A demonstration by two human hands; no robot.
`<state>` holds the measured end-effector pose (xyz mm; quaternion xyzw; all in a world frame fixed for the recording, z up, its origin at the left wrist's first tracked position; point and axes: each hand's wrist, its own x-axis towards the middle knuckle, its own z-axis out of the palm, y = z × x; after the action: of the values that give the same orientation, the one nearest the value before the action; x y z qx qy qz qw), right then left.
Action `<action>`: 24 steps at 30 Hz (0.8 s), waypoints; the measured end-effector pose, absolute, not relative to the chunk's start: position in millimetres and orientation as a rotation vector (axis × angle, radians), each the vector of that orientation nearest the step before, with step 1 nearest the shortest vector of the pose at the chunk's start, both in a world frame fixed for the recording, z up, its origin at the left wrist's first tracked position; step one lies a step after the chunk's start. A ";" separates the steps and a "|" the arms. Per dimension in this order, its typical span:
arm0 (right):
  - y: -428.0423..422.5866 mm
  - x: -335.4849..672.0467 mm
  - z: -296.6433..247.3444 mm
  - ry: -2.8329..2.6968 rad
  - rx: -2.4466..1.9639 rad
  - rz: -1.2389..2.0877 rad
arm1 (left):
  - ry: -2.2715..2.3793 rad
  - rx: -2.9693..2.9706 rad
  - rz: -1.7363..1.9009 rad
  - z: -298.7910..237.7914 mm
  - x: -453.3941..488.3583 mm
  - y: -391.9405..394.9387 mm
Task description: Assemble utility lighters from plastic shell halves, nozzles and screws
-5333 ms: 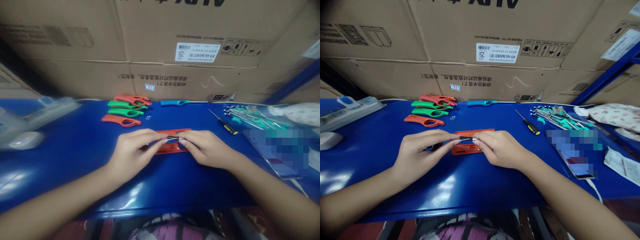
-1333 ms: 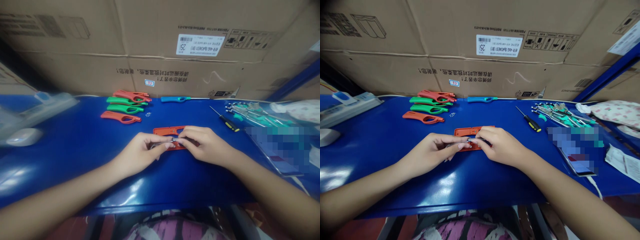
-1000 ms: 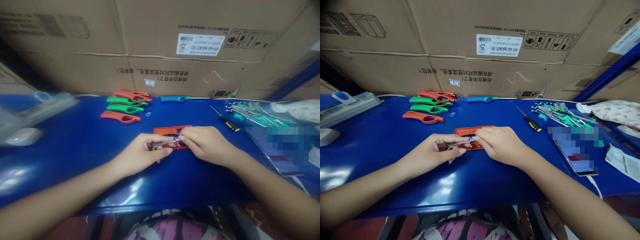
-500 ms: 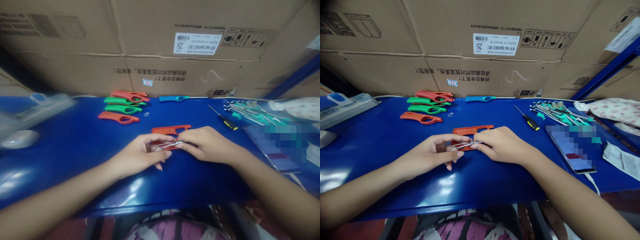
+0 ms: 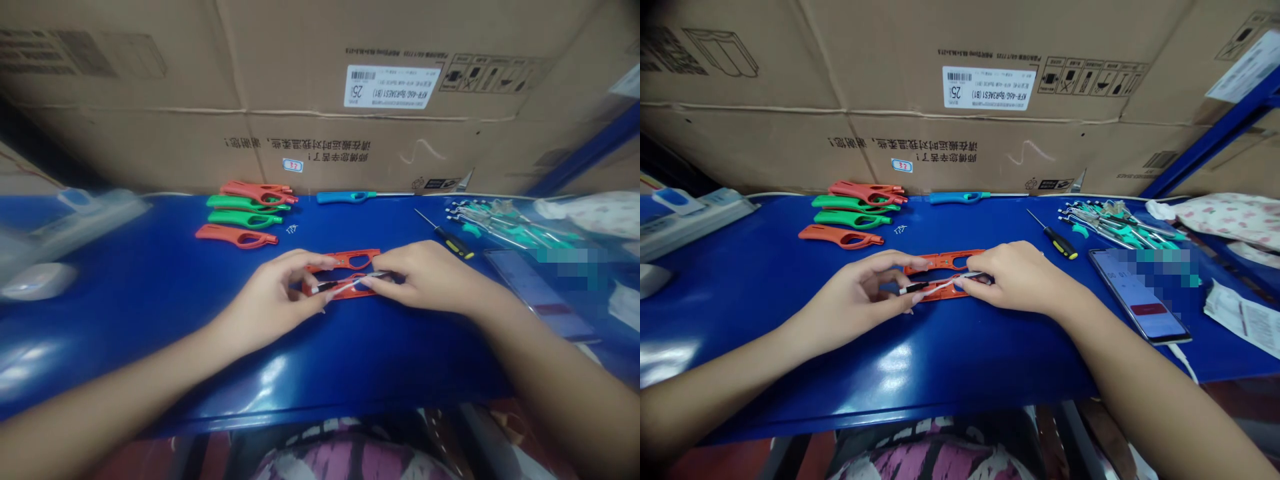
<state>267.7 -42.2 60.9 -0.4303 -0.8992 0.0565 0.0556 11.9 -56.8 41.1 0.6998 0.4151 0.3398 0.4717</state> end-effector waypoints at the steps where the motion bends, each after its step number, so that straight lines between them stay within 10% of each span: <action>1: -41.9 268.8 61.7 -2.728 -1.324 0.185 | 1.030 1.784 0.846 40.5 11.7 -55.6; 24: -48.5 294.2 49.7 -2.630 -1.448 0.513 | 0.891 2.363 0.962 17.5 20.6 -43.5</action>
<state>294.2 -48.5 49.7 -0.4749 -0.8625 0.1681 0.0480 20.6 -43.5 17.5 0.8535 0.3216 0.3473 0.2179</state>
